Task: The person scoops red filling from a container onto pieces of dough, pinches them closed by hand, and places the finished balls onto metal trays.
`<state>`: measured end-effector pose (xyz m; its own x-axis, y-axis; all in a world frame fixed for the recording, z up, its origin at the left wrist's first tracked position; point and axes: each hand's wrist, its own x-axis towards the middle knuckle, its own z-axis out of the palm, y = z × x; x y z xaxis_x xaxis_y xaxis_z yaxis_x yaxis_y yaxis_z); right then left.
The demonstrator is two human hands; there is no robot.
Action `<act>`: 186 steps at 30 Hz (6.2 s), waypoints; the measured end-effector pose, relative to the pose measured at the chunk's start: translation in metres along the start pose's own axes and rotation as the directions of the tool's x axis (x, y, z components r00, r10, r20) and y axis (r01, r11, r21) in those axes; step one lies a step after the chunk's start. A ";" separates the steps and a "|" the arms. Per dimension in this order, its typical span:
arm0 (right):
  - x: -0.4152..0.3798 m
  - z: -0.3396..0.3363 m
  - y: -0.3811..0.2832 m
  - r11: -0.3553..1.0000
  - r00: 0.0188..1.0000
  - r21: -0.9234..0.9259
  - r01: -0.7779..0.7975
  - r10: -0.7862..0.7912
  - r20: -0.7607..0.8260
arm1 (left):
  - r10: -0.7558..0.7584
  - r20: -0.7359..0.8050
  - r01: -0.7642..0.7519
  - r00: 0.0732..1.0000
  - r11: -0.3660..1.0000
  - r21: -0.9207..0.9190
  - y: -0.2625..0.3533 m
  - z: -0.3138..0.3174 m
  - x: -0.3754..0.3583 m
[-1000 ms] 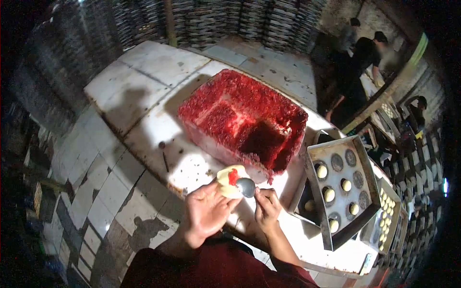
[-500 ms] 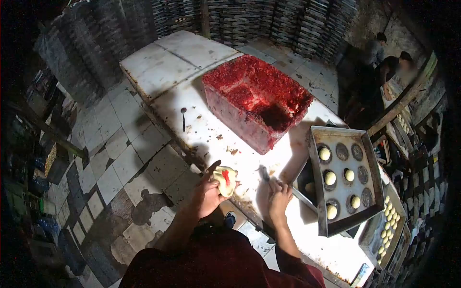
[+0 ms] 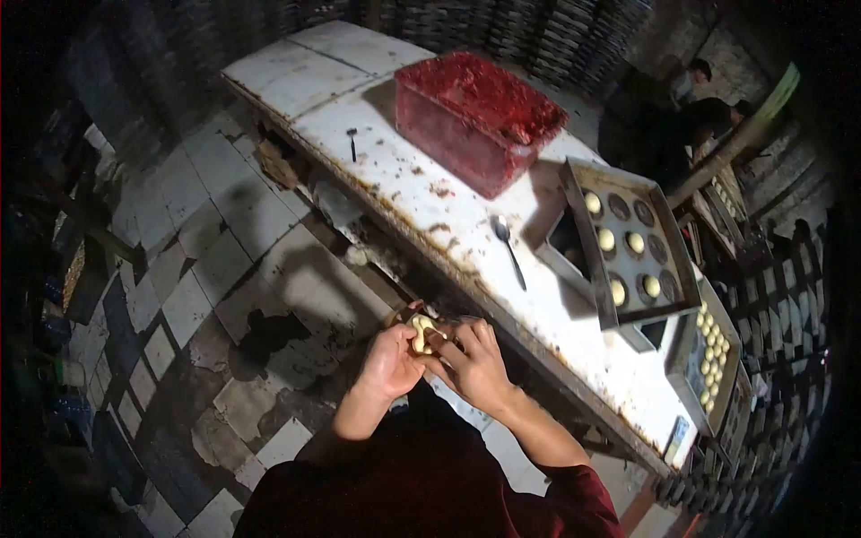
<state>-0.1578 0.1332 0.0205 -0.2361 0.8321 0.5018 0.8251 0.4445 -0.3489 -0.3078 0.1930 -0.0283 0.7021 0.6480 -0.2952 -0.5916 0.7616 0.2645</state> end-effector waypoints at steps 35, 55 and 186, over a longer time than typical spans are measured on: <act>-0.305 -0.232 -0.024 0.309 0.563 0.830 -0.464 0.826 0.007 | 0.233 0.621 -0.660 0.748 0.166 0.732 -0.345 0.127 -0.084; -0.166 -0.141 0.006 0.925 0.891 -0.027 -0.378 0.356 -0.280 | 0.264 0.218 -0.333 0.940 0.851 0.406 -0.209 0.107 0.020; 0.021 0.068 0.234 0.556 0.654 -0.459 -0.693 0.753 -0.077 | 0.137 -0.149 -0.071 0.979 0.922 0.380 -0.029 -0.006 0.087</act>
<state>-0.0048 0.2773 -0.1042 0.5060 0.8533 0.1262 0.8576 -0.4821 -0.1789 -0.2320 0.2278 -0.0666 0.5476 0.7406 -0.3895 -0.4451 0.6520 0.6139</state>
